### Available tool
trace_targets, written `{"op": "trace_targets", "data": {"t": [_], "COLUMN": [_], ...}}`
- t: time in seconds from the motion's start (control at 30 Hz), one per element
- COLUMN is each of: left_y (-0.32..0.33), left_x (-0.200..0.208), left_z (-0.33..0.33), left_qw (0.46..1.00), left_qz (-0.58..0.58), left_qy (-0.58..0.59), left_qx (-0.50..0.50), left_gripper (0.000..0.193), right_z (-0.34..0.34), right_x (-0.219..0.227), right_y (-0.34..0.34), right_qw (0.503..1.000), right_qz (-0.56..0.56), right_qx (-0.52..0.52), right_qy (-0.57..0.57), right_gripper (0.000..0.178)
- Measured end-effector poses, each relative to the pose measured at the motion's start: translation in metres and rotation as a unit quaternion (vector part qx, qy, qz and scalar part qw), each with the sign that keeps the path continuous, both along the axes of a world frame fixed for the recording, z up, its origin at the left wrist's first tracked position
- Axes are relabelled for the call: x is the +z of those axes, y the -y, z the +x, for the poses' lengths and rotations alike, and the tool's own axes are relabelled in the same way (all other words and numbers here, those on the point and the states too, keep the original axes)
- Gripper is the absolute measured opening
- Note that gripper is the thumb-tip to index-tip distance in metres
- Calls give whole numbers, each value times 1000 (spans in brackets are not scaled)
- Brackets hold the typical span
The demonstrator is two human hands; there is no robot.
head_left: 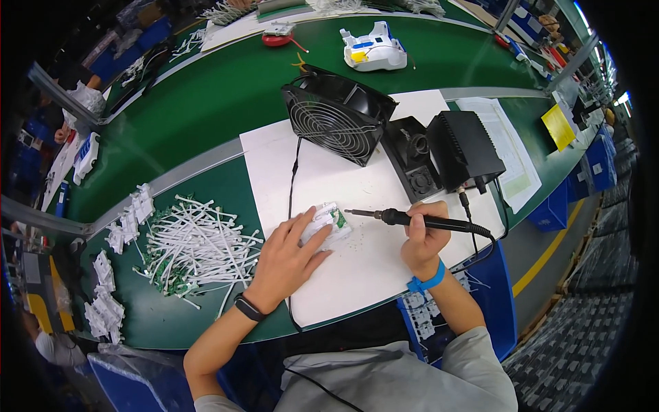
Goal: Soldering electrical wires onto small green circuit boards as part of a lighting component assembly process.
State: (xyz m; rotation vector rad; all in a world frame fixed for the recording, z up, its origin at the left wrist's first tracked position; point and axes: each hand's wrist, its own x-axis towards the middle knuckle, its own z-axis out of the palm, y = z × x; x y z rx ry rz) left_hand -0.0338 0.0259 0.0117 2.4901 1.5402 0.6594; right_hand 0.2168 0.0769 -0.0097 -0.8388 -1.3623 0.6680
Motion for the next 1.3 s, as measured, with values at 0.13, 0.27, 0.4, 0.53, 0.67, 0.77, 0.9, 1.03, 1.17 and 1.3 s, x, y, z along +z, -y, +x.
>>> {"op": "trace_targets", "data": {"t": [0.13,0.27,0.4,0.53,0.67,0.77,0.9,1.03,1.17,1.3], "left_y": [7,8,6,9,11,12,11,11,12,12], "left_x": [-10,-6,1,4,-3,-7,-10,-8,-10,-8], "left_z": [6,12,14,14,13,12,14,15,15,15], "left_qw": [995,995,998,1000,998,997,994,996,996,996], "left_qz": [90,86,52,26,52,70,96,78,77,78], "left_qy": [-18,-3,27,-3,-5,-5,23,10,10,11], "left_qx": [23,42,22,14,21,23,39,37,39,41], "left_gripper": [41,42,46,47,47,46,45,45,45,45], "right_z": [-3,4,1,3,2,2,-1,-2,-6,-1], "right_x": [2,-4,-10,-10,-3,-3,2,4,4,0], "right_y": [-2,-3,1,-1,-5,-6,-7,-6,-4,-1], "right_qw": [999,998,999,998,993,985,979,981,985,985], "right_qz": [20,20,-33,-34,12,29,30,21,-3,-14], "right_qx": [-17,9,18,40,73,117,150,151,136,76], "right_qy": [42,56,14,37,93,120,138,123,104,155], "right_gripper": [8,9,16,15,16,16,18,19,19,23]}}
